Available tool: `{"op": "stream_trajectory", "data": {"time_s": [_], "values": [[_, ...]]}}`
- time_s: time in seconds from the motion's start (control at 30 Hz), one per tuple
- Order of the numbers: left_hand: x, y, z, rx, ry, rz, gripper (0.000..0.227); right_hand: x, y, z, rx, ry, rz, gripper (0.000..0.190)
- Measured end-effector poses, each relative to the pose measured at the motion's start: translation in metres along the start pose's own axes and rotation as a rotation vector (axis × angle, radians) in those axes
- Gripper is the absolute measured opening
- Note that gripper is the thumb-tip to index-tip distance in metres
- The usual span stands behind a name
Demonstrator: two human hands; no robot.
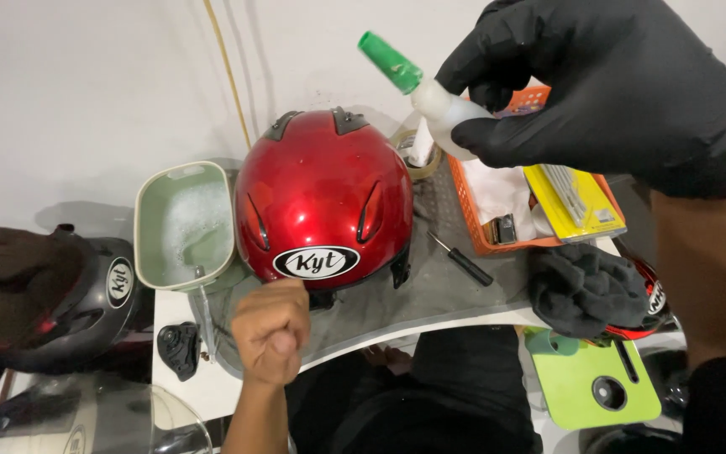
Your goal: The person cleans a red motorcycle helmet by applying a white substance to the chin strap and wiping it with a cloth. They then use a toothbrush dipped in soapy water to scrub the helmet's surface and a small tool to clean the vents.
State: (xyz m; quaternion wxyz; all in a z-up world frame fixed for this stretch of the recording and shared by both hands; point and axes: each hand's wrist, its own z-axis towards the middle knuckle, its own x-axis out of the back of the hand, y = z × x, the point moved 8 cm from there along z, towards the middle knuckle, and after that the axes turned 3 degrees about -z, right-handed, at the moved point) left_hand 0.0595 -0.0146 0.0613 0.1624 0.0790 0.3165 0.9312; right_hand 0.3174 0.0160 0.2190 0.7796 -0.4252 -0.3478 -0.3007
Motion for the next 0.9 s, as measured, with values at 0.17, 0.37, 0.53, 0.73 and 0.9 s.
{"op": "stream_trajectory", "data": {"time_s": [0.17, 0.37, 0.53, 0.73, 0.9], "values": [[-0.004, -0.015, -0.044, 0.108, -0.033, 0.018, 0.071, 0.001, 0.059, -0.024, -0.072, 0.036, -0.015, 0.033], [0.001, -0.061, -0.124, 0.344, -0.097, 0.279, 0.065, -0.039, 0.170, -0.063, -0.305, -0.092, -0.163, 0.035], [-0.003, -0.086, -0.162, 0.341, -0.208, 0.767, 0.039, -0.083, 0.225, -0.078, -0.489, -0.301, -0.216, 0.028], [-0.067, -0.088, -0.130, 0.126, -0.217, 0.666, 0.016, -0.077, 0.187, -0.100, -0.353, -0.120, -0.107, 0.034], [-0.153, -0.110, -0.061, 0.080, -0.289, 0.288, 0.020, -0.107, 0.182, -0.137, -0.575, 0.154, 0.107, 0.021]]}}
